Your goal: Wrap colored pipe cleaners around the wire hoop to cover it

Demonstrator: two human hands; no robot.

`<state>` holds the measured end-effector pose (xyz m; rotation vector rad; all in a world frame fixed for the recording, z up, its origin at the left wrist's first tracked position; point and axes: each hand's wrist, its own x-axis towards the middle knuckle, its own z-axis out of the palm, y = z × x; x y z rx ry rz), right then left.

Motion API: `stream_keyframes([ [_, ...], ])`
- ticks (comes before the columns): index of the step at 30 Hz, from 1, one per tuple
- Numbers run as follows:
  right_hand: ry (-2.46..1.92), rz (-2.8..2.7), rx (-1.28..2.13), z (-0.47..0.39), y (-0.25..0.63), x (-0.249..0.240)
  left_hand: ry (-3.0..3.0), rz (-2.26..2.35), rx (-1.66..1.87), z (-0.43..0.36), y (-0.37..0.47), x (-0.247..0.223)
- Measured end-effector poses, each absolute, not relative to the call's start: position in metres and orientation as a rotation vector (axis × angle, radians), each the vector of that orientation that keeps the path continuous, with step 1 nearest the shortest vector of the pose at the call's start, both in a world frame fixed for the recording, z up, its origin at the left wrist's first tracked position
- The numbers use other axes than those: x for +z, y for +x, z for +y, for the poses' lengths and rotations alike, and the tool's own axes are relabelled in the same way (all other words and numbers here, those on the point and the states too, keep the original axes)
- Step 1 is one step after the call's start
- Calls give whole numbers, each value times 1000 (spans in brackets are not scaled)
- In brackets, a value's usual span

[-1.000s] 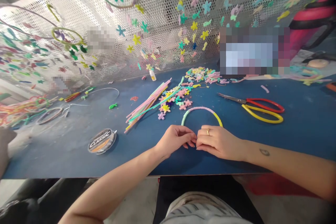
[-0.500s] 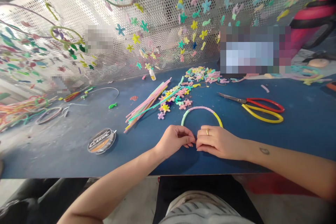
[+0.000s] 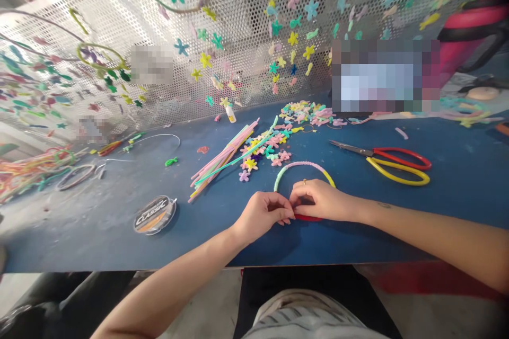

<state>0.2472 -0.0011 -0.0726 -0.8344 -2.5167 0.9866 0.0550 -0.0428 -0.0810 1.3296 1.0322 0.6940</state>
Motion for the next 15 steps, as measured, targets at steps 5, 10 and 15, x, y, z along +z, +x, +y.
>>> stream_keyframes([
  [5,-810,-2546,1015,0,249,-75,1322,1032,681,-41,51,-81],
  [10,-921,-2517,978,-2,247,-77,1288,999,646,-37,50,-81],
  [15,-937,-2440,1017,-4,245,-79,1305,1002,645,-38,50,-79],
])
